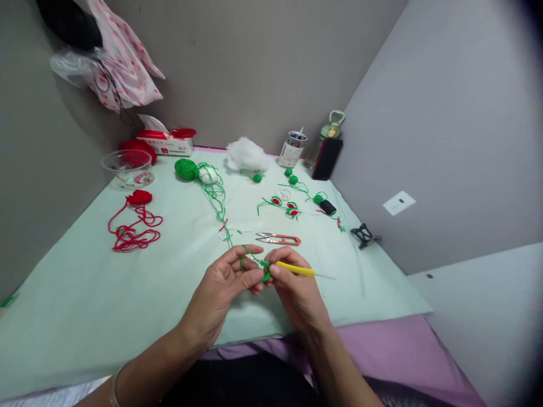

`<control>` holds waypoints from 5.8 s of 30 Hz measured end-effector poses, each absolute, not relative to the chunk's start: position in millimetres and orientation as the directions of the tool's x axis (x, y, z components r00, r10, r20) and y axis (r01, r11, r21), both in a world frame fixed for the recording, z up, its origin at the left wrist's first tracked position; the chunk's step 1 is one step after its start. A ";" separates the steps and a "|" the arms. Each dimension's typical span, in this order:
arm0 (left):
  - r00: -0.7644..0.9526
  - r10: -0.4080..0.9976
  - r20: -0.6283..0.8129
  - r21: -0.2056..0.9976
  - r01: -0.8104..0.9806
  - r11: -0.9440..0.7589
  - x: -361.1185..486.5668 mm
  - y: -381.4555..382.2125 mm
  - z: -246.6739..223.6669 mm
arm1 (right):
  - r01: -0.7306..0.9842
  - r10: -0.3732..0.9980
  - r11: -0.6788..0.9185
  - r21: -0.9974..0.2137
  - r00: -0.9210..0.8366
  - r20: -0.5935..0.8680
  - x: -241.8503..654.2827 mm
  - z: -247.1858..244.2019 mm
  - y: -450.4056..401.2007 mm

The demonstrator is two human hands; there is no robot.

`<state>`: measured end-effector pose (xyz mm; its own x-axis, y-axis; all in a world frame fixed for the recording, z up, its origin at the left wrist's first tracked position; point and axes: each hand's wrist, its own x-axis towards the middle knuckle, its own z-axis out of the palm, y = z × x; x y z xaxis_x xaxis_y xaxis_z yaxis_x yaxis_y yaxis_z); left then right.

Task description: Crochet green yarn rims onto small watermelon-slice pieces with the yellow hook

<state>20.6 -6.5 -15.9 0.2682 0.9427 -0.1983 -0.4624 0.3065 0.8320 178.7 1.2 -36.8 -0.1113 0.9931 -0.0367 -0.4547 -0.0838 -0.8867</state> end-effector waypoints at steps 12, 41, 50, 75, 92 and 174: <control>0.214 0.964 -0.155 0.888 -0.397 0.231 19.5 -8.6 -16.7 | -0.132 0.958 0.278 -0.951 -0.038 0.285 191.3 -32.6 -2.3; 0.308 0.925 -0.221 0.780 -0.514 0.357 18.4 -11.2 -12.1 | 0.532 0.611 0.753 -0.387 -0.347 0.712 198.6 -27.8 -25.2; 0.297 0.931 -0.210 0.791 -0.508 0.341 19.0 -8.5 -9.0 | -0.040 0.869 0.494 -0.869 0.000 0.494 191.5 -22.7 -15.8; 0.343 0.916 -0.206 0.814 -0.460 0.355 18.1 -10.6 -10.0 | -0.181 0.901 0.423 -0.888 -0.021 0.433 188.7 -26.8 -13.1; 0.415 0.868 -0.274 0.673 -0.562 0.481 17.8 -11.8 -5.1 | 0.554 0.530 0.784 -0.280 -0.362 0.767 197.4 -20.5 -27.6; -0.016 0.941 -0.337 0.724 -0.643 0.249 -45.3 -7.3 4.9 | 0.822 0.901 0.189 -0.537 0.073 0.428 298.2 2.4 103.9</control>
<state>-45.3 -7.3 4.9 -0.0159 0.9412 -0.3374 -0.6429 0.2488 0.7244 298.2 103.9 2.4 0.0725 0.9011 0.4275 0.8219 0.1888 -0.5374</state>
